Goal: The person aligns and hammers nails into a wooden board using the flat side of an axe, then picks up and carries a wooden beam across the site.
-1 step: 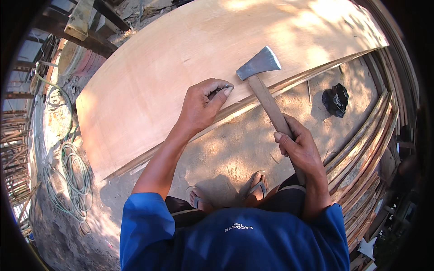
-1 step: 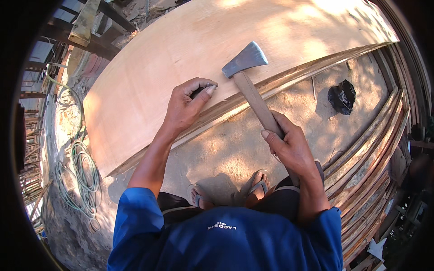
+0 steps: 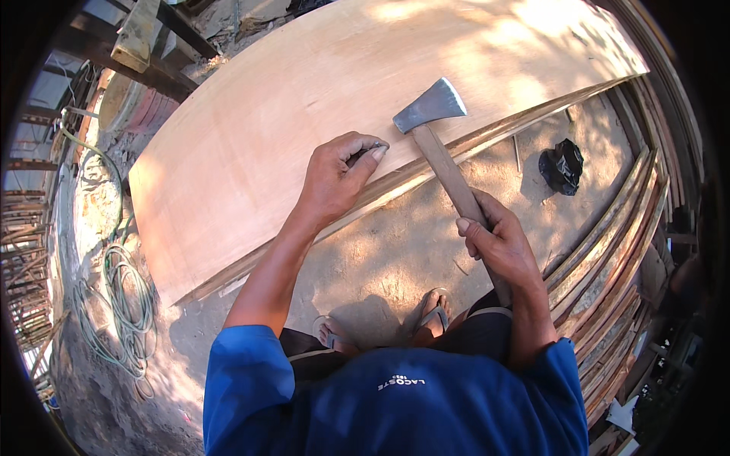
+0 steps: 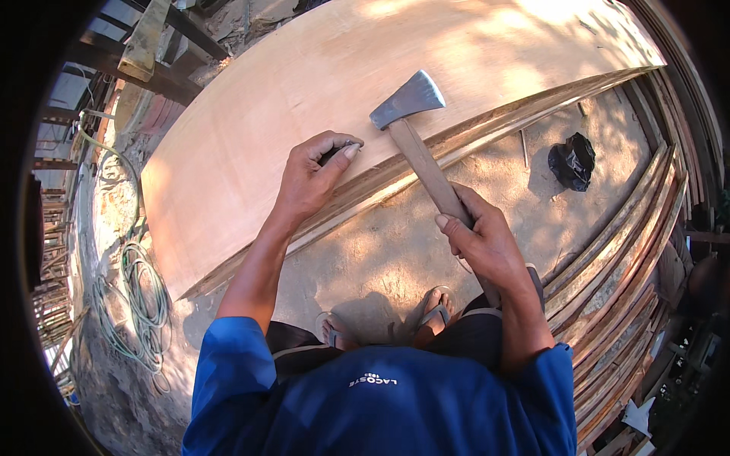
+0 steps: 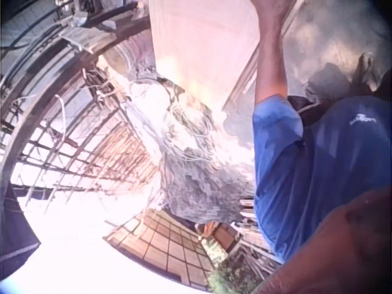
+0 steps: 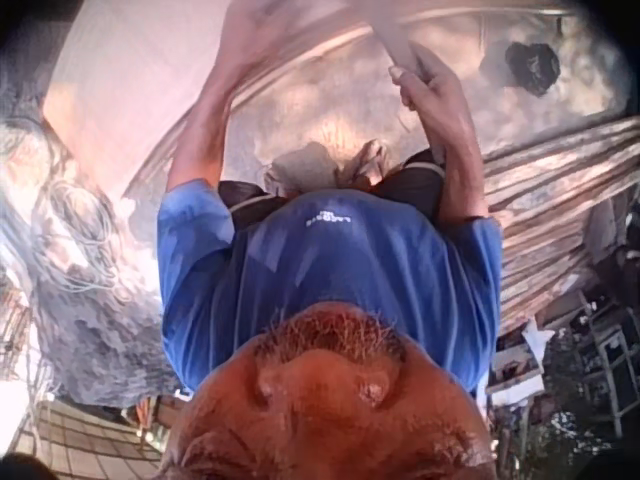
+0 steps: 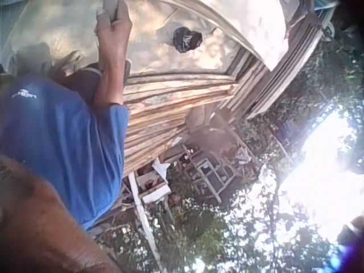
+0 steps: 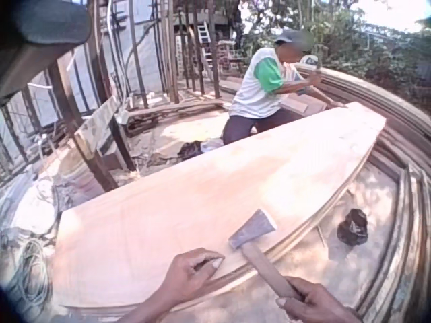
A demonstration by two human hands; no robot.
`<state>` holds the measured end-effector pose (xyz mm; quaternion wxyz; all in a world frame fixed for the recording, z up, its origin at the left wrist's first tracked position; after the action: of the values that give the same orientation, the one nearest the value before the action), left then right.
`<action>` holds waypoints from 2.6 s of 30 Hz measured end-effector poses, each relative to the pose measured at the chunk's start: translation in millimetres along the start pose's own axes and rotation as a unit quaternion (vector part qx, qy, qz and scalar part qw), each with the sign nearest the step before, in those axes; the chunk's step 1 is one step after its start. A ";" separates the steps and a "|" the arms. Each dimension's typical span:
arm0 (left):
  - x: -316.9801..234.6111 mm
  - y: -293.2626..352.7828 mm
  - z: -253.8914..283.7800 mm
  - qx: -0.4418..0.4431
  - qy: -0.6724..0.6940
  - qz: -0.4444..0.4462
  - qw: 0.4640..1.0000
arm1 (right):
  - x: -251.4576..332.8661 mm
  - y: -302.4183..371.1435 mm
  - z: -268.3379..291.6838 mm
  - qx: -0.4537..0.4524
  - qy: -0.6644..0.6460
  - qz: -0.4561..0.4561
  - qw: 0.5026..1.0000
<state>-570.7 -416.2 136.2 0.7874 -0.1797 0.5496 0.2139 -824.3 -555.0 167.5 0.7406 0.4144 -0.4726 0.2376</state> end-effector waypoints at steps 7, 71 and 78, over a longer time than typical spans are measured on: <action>-6.6 -2.5 -19.7 -0.071 -0.189 -0.093 0.975 | -23.5 5.4 8.1 0.000 -0.069 0.051 0.996; 14.4 100.8 -11.7 -0.302 0.484 0.088 0.817 | 18.4 32.7 -4.6 -0.119 0.458 0.254 0.844; 41.8 129.1 -56.7 -0.186 0.535 0.175 0.806 | 77.6 57.1 -14.1 -0.242 0.284 0.441 0.816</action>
<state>-671.7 -330.8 71.8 0.2695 -0.3091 0.8553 0.3166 -825.5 -515.2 256.4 0.7344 -0.1169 -0.4154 0.5238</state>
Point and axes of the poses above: each hand's wrist, its own y-axis away from the middle knuckle, its own z-axis out of the back of the hand, x = y × z, the point moved 1 cm from there along -y, towards the middle knuckle
